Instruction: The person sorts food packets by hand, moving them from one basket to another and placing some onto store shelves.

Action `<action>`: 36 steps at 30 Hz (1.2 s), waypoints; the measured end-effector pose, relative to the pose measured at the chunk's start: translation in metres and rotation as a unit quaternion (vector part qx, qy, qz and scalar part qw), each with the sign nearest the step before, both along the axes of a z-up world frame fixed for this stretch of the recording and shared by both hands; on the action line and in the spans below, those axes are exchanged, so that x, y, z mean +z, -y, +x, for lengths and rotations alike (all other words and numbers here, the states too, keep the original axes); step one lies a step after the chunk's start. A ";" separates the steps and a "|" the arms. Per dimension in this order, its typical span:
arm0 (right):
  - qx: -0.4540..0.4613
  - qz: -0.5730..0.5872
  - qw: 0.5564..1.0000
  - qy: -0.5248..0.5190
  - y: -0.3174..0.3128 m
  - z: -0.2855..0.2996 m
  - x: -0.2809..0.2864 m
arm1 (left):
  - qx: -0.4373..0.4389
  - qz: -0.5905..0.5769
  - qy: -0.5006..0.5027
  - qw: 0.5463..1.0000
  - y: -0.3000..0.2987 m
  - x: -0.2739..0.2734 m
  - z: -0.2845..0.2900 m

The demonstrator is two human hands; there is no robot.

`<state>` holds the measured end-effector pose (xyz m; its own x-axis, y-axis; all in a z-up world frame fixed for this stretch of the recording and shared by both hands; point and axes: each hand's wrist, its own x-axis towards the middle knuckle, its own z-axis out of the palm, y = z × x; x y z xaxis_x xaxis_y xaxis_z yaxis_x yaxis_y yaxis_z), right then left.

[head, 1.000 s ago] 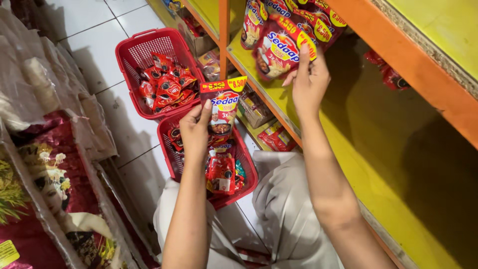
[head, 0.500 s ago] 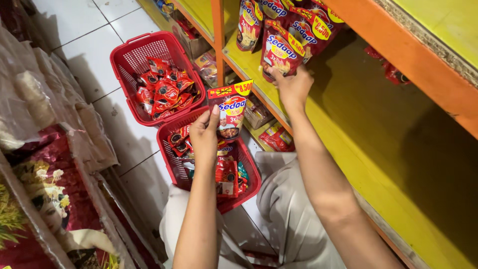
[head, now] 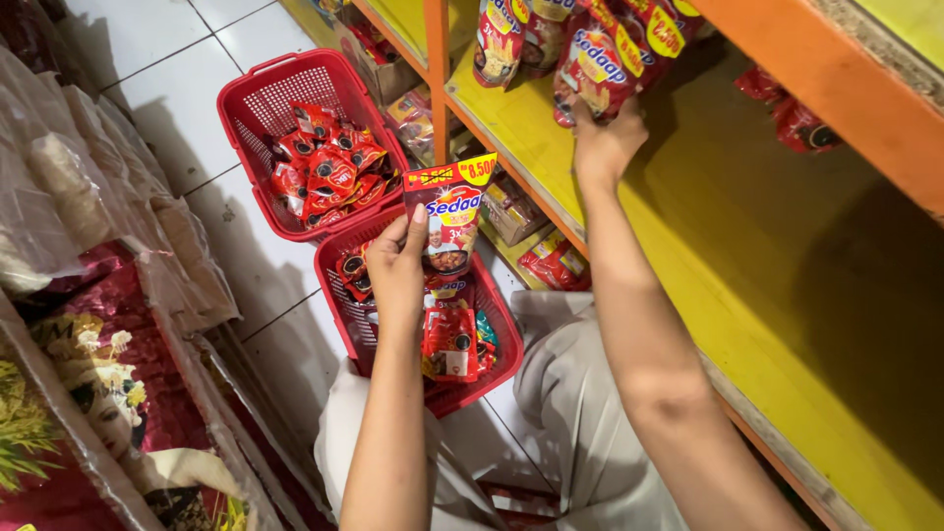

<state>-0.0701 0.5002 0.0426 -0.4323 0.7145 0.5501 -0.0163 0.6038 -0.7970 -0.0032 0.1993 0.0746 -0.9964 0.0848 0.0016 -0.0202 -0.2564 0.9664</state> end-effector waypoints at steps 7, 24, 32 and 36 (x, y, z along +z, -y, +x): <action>0.007 -0.030 1.000 0.001 -0.028 -0.017 -0.012 | 0.004 -0.013 0.003 1.000 0.003 0.006 -0.003; 0.484 -0.247 0.824 0.159 0.041 0.071 0.057 | 0.013 0.066 -0.016 0.998 -0.009 -0.008 -0.012; 0.519 -0.278 0.780 0.214 0.072 0.068 0.059 | -0.025 0.051 -0.015 0.998 -0.009 0.007 -0.008; 0.362 -0.272 0.889 0.060 0.049 0.053 0.046 | -0.045 0.026 0.015 0.999 -0.008 0.017 -0.010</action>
